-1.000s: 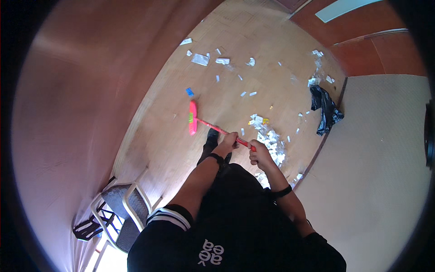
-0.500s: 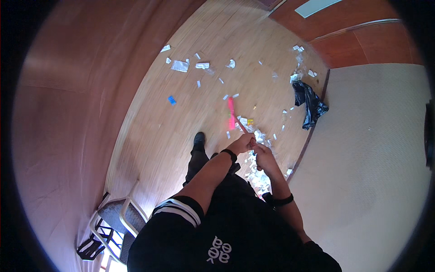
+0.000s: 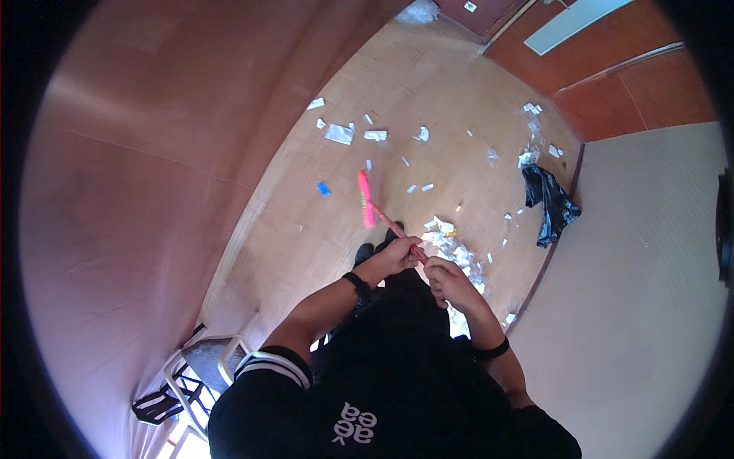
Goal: Sweeping paper scraps and debris from the floor using a squeegee-broom and moving chairs to clear the area.
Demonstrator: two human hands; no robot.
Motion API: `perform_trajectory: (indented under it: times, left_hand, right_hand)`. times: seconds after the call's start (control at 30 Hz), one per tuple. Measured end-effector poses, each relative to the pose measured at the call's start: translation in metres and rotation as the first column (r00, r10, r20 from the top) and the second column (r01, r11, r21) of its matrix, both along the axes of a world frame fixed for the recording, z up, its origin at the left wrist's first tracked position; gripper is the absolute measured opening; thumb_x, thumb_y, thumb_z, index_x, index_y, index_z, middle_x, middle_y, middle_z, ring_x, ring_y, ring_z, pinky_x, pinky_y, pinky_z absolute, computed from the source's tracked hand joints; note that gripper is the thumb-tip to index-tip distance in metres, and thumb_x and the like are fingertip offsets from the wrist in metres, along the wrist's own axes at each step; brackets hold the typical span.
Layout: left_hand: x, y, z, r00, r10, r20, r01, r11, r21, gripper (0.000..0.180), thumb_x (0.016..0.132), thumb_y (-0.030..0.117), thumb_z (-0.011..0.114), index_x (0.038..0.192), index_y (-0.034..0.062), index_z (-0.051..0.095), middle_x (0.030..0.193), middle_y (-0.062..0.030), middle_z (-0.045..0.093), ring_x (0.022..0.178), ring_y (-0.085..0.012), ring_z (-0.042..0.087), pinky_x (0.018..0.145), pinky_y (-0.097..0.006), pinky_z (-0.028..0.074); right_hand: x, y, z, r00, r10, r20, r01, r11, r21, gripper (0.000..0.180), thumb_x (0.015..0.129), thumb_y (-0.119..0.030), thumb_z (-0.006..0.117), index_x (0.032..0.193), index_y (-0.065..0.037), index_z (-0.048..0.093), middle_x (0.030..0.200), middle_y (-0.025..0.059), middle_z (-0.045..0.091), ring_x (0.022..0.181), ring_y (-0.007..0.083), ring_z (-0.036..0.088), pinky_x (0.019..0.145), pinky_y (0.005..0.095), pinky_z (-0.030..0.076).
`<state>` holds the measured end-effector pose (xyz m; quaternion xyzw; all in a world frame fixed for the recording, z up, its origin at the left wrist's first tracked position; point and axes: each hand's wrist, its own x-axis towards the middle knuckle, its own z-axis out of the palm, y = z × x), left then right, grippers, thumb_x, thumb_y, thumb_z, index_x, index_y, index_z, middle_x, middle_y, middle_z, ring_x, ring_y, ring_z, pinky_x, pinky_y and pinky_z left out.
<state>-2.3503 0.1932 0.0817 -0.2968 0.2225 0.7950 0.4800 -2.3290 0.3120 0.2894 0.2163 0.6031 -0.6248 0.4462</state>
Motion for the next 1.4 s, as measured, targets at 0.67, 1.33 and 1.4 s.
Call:
perform_trajectory:
  times: [0.67, 1.33, 1.4]
  left_hand:
    - [-0.120, -0.091, -0.086, 0.990, -0.132, 0.053, 0.141, 0.961, -0.237, 0.020, 0.086, 0.023, 0.045, 0.074, 0.0103, 0.053, 0.062, -0.0025, 0.056, 0.049, -0.0154, 0.053, 0.045, -0.028, 0.045]
    - [-0.243, 0.042, -0.029, 0.958, -0.243, -0.155, 0.250, 0.968, 0.029, 0.010, 0.087, 0.016, 0.050, 0.083, 0.0091, 0.056, 0.074, -0.0036, 0.057, 0.064, -0.0156, 0.056, 0.051, -0.032, 0.046]
    - [-0.245, 0.021, -0.030, 0.847, -0.256, -0.465, 0.328, 0.941, 0.079, 0.007, 0.086, 0.014, 0.052, 0.083, 0.0096, 0.056, 0.079, -0.0038, 0.059, 0.070, -0.0161, 0.057, 0.054, -0.032, 0.047]
  right_hand:
    - [-0.141, -0.063, -0.164, 0.994, -0.077, 0.081, 0.086, 0.990, -0.114, 0.018, 0.085, -0.024, 0.049, 0.072, -0.011, 0.048, 0.051, -0.0037, 0.034, 0.037, 0.0066, 0.027, 0.035, 0.0247, 0.022]
    - [-0.223, 0.016, -0.074, 0.963, -0.177, -0.205, 0.213, 0.962, 0.173, 0.017, 0.086, -0.024, 0.046, 0.082, -0.009, 0.053, 0.053, -0.0014, 0.037, 0.041, 0.0092, 0.036, 0.033, 0.0278, 0.028]
    - [-0.224, 0.006, -0.074, 0.980, -0.021, -0.199, 0.065, 0.974, 0.218, 0.028, 0.088, -0.025, 0.045, 0.092, 0.000, 0.055, 0.072, 0.0127, 0.054, 0.050, 0.0201, 0.051, 0.043, 0.0343, 0.041]
